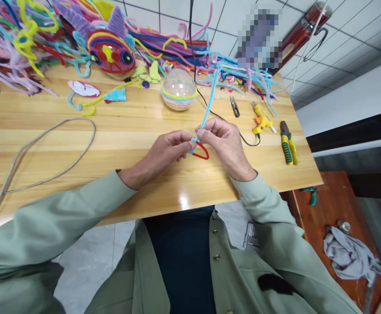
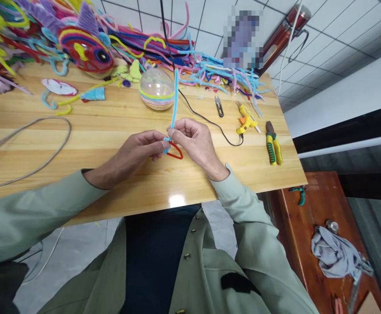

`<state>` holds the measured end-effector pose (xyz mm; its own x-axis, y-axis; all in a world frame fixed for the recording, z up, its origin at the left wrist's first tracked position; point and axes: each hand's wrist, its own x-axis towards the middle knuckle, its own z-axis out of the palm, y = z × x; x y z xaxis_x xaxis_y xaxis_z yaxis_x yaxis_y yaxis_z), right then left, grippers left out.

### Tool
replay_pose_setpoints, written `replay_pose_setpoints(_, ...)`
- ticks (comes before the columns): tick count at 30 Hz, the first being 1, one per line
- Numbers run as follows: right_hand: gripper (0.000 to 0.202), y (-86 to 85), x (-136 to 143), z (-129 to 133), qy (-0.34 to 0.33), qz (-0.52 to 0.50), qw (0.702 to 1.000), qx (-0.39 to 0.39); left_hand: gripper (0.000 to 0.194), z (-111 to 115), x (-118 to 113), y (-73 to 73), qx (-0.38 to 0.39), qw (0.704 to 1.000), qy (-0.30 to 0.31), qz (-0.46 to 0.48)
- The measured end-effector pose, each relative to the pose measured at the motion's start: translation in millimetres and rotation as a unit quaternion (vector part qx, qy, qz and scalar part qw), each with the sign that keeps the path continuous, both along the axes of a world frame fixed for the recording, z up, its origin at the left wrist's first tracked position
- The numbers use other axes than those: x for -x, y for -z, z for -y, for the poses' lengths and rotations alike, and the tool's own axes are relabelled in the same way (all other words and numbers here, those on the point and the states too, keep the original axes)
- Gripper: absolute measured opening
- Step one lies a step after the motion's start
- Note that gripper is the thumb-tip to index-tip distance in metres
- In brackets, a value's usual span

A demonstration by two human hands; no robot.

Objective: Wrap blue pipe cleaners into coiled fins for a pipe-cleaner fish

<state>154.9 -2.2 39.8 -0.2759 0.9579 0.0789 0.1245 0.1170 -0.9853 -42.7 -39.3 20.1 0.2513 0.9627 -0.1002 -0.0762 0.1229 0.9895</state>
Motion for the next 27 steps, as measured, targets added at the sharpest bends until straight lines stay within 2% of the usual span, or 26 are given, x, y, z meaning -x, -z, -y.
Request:
replay_pose_setpoints(5,0.046,1.1,-0.4,1.4,-0.003,0.012,1.0,0.004,0.021,-1.6,-0.5,6.2,-0.014,1.0,-0.007,0.0)
replay_pose_setpoints(14,0.044,2.6,-0.7,1.6,-0.018,0.018,1.0,-0.001,0.022,0.8,-1.8,-2.5,-0.015,1.0,-0.001,-0.008)
replay_pose_setpoints(21,0.047,6.6,-1.3,-0.1,-0.012,0.023,1.0,0.002,0.021,0.0,-2.7,0.2,-0.013,1.0,-0.008,-0.012)
replay_pose_setpoints(27,0.05,4.4,2.6,5.3,0.007,0.036,0.998,-0.048,0.019,-1.2,-1.8,3.3,-0.016,1.0,-0.011,-0.014)
